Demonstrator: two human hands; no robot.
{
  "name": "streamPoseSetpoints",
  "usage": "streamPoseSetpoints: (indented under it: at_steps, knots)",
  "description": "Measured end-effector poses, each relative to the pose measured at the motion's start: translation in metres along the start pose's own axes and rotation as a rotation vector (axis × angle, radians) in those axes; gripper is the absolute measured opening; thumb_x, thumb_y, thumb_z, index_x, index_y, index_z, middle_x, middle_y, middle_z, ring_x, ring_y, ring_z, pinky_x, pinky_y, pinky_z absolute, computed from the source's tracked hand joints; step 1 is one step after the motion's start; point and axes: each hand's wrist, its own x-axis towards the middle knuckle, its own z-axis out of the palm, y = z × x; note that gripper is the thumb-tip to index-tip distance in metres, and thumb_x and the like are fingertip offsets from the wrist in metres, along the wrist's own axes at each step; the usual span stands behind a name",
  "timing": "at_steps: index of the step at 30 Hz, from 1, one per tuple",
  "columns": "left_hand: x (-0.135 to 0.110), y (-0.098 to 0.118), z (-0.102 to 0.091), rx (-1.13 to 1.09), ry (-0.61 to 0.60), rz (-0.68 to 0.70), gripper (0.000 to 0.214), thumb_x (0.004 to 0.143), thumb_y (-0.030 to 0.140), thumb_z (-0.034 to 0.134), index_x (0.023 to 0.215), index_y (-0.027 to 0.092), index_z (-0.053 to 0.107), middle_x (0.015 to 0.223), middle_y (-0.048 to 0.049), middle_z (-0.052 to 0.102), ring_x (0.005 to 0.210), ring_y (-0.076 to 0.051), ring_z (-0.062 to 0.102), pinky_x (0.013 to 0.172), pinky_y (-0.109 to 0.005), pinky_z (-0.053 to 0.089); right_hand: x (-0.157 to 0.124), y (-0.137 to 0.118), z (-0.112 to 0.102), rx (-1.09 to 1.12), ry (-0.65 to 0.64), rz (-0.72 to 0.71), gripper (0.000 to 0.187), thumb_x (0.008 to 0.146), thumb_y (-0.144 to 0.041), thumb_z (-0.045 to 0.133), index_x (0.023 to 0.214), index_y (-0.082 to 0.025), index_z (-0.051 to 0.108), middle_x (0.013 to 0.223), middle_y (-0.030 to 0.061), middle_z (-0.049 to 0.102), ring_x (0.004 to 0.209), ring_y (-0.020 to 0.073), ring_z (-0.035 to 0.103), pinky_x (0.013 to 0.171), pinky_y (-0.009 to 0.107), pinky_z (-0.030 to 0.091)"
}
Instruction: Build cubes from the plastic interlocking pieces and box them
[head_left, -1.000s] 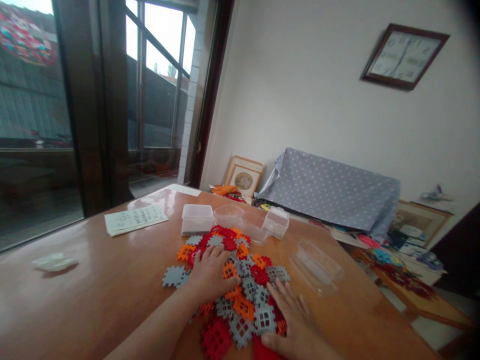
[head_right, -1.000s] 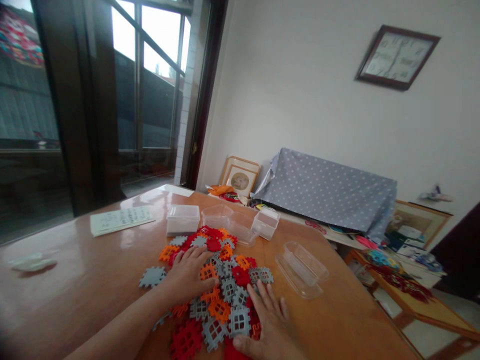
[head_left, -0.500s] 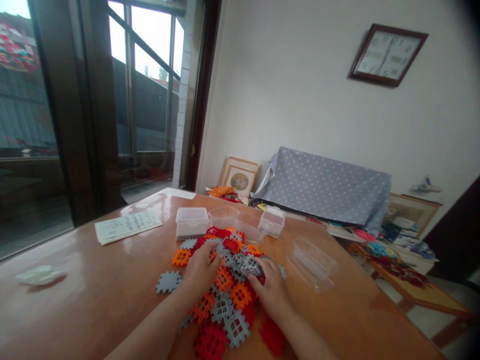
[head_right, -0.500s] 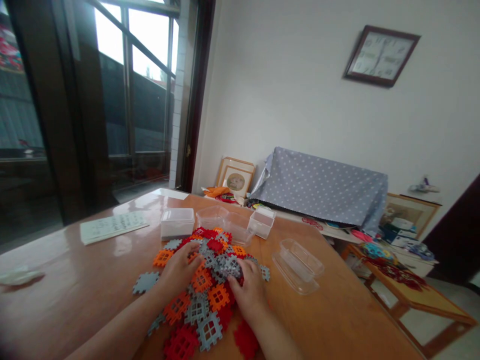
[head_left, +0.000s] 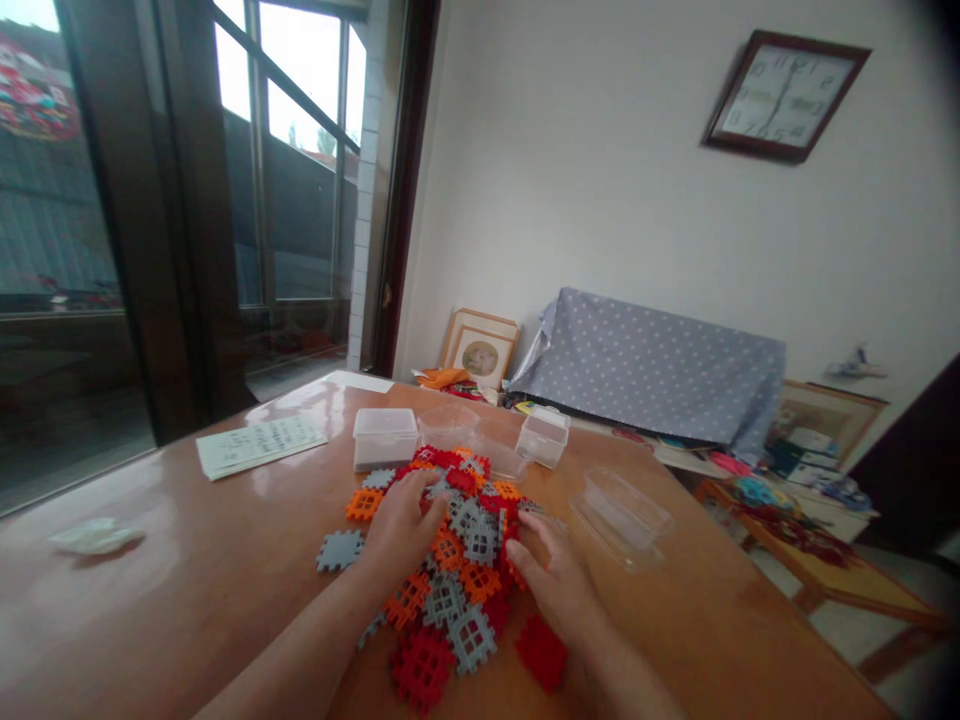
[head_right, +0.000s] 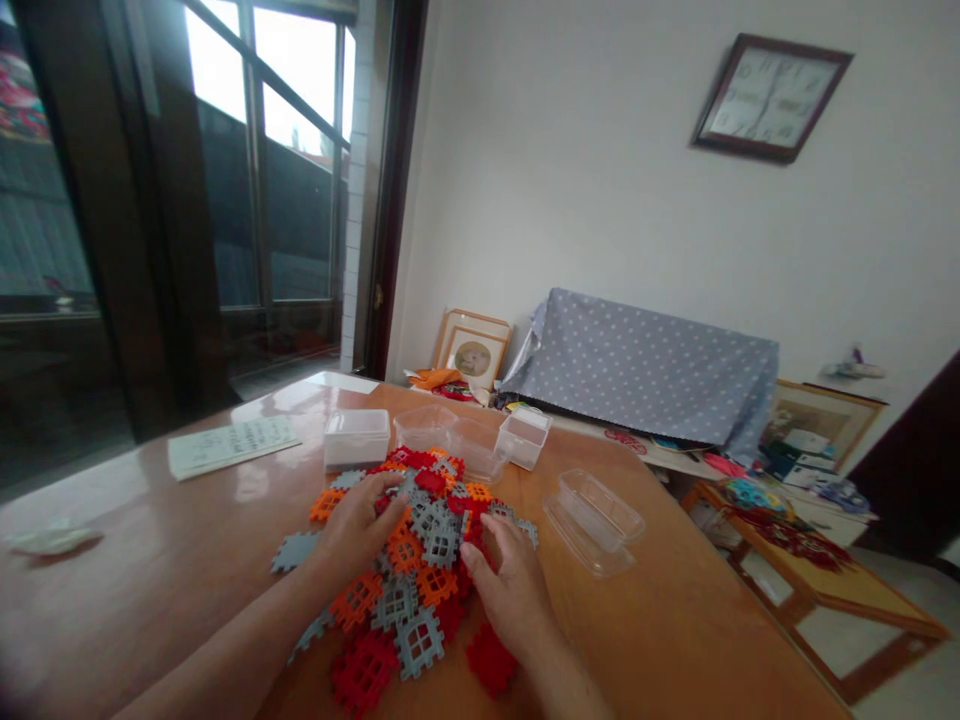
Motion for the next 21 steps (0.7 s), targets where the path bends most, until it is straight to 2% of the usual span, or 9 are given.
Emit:
streamPoseSetpoints:
  at_steps: [3,5,7,9,12,15,18,21]
  knots:
    - [-0.009,0.016,0.0,0.071,-0.084,0.101,0.038,0.095,0.046,0.05,0.124,0.023,0.059,0.125,-0.0084,0.064,0.12,-0.026,0.057,0.104,-0.041,0.043,-0.027,0.006,-0.005,-0.057,-0.116,0.032,0.07,0.086,-0.056,0.063,0.148,-0.027,0.046,0.157,0.0102,0.04,0.147,0.0341,0.032,0.117,0.056,0.03]
    - [-0.016,0.022,0.002,0.136,-0.156,0.144,0.043,0.093,0.047,0.053,0.13,0.026,0.056,0.132,-0.0082,0.061,0.125,-0.028,0.054,0.106,-0.044,0.041,-0.039,0.005,-0.001,-0.077,-0.186,0.021,0.082,0.084,-0.054,0.068,0.155,-0.031,0.033,0.164,0.0077,0.025,0.152,0.0348,0.017,0.118,0.059,0.025]
    - [-0.022,0.024,0.007,0.191,-0.208,0.182,0.049,0.091,0.047,0.056,0.135,0.028,0.053,0.14,-0.0079,0.057,0.132,-0.03,0.048,0.11,-0.047,0.036,-0.042,0.003,0.007,-0.088,-0.222,-0.01,0.084,0.085,-0.047,0.069,0.156,-0.034,0.026,0.166,0.0037,0.017,0.153,0.0335,0.009,0.12,0.059,0.022]
    - [-0.027,0.023,0.012,0.227,-0.242,0.215,0.052,0.089,0.047,0.059,0.137,0.03,0.052,0.146,-0.0072,0.052,0.138,-0.031,0.042,0.115,-0.05,0.029,-0.037,0.002,0.016,-0.106,-0.223,-0.028,0.082,0.087,-0.041,0.067,0.157,-0.035,0.025,0.166,0.0016,0.013,0.153,0.0314,0.007,0.121,0.057,0.021]
    - [-0.029,0.018,0.018,0.267,-0.273,0.227,0.054,0.089,0.049,0.058,0.139,0.031,0.052,0.15,-0.0069,0.049,0.142,-0.031,0.037,0.12,-0.054,0.019,-0.024,-0.001,0.021,-0.129,-0.22,-0.029,0.084,0.085,-0.043,0.068,0.157,-0.031,0.027,0.166,0.0039,0.014,0.153,0.0313,0.008,0.121,0.055,0.022]
    - [-0.026,0.015,0.018,0.303,-0.266,0.199,0.052,0.09,0.05,0.056,0.137,0.029,0.055,0.148,-0.0083,0.051,0.142,-0.032,0.037,0.12,-0.056,0.015,-0.016,-0.001,0.014,-0.11,-0.236,-0.082,0.083,0.084,-0.048,0.068,0.155,-0.029,0.031,0.165,0.005,0.023,0.153,0.0308,0.011,0.121,0.054,0.021]
    - [-0.023,0.017,0.013,0.319,-0.236,0.154,0.05,0.09,0.049,0.055,0.136,0.028,0.056,0.147,-0.009,0.052,0.142,-0.033,0.038,0.12,-0.056,0.015,-0.011,0.008,-0.003,-0.087,-0.125,-0.087,0.064,0.092,-0.045,0.055,0.152,-0.027,0.038,0.158,0.0062,0.038,0.149,0.0265,0.028,0.121,0.048,0.026]
    - [-0.023,0.023,0.009,0.319,-0.245,0.142,0.048,0.091,0.049,0.053,0.135,0.029,0.056,0.148,-0.0077,0.052,0.143,-0.032,0.037,0.12,-0.056,0.016,-0.004,0.035,-0.023,-0.125,0.03,0.022,0.05,0.096,-0.04,0.045,0.142,-0.02,0.053,0.145,0.0113,0.055,0.136,0.0254,0.049,0.115,0.042,0.036]
